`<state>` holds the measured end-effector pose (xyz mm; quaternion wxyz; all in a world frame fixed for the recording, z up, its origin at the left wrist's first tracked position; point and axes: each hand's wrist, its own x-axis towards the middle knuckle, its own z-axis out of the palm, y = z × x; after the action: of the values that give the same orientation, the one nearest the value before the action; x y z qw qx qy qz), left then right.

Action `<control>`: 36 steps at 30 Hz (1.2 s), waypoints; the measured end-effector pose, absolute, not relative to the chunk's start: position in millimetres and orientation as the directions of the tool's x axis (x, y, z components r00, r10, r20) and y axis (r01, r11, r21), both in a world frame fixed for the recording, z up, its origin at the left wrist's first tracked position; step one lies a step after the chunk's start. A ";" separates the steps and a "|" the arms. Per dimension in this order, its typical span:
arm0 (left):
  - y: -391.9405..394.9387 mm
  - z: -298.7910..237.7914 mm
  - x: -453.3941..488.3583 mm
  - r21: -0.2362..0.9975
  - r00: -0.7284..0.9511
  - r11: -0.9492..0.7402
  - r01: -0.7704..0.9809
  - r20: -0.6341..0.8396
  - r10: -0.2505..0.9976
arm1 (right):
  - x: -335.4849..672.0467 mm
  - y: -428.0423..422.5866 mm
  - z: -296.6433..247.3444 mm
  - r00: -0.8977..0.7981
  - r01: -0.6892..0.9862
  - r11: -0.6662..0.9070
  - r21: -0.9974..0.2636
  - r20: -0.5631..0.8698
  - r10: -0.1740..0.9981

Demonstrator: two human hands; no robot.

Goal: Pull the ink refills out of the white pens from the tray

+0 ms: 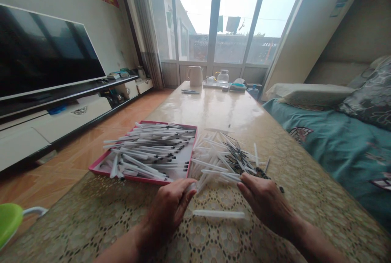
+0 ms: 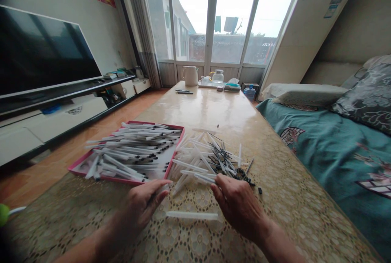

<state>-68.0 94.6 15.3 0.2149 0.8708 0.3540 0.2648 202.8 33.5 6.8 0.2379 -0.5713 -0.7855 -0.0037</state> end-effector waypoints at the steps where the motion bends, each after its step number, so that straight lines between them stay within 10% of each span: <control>1: 95.2 13.0 -65.9 0.571 0.568 -0.658 0.491 0.363 0.739 | 198.2 32.9 8.0 -0.228 0.892 0.348 -0.290 0.376 0.898; 6: 93.5 5.7 -63.6 0.701 0.430 -0.584 0.408 0.417 0.801 | 183.4 25.4 12.1 -0.236 0.812 0.385 -0.438 0.357 0.904; 10: 80.5 10.6 -55.7 0.978 0.502 -0.132 0.159 0.035 0.864 | 171.4 20.4 11.3 -0.269 0.812 0.382 -0.441 0.299 0.916; 16: 63.2 14.4 -32.1 0.883 0.577 0.458 -0.103 -0.323 0.751 | 152.4 16.5 2.4 -0.371 0.811 0.457 -0.366 0.282 0.885; 24: 66.6 1.3 -26.8 0.848 0.360 0.381 -0.369 -0.248 0.899 | 173.5 17.3 13.4 -0.125 0.639 0.257 -0.725 0.233 0.965; 36: 69.0 -6.1 -28.8 0.852 0.314 0.352 -0.387 -0.237 0.919 | 179.6 23.7 -2.2 -0.156 0.555 0.199 -0.807 0.134 0.979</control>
<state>-28.8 69.0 -6.1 0.7301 0.3523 0.3778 0.4473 179.6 23.7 -2.2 0.3424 -0.5522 -0.6945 0.3090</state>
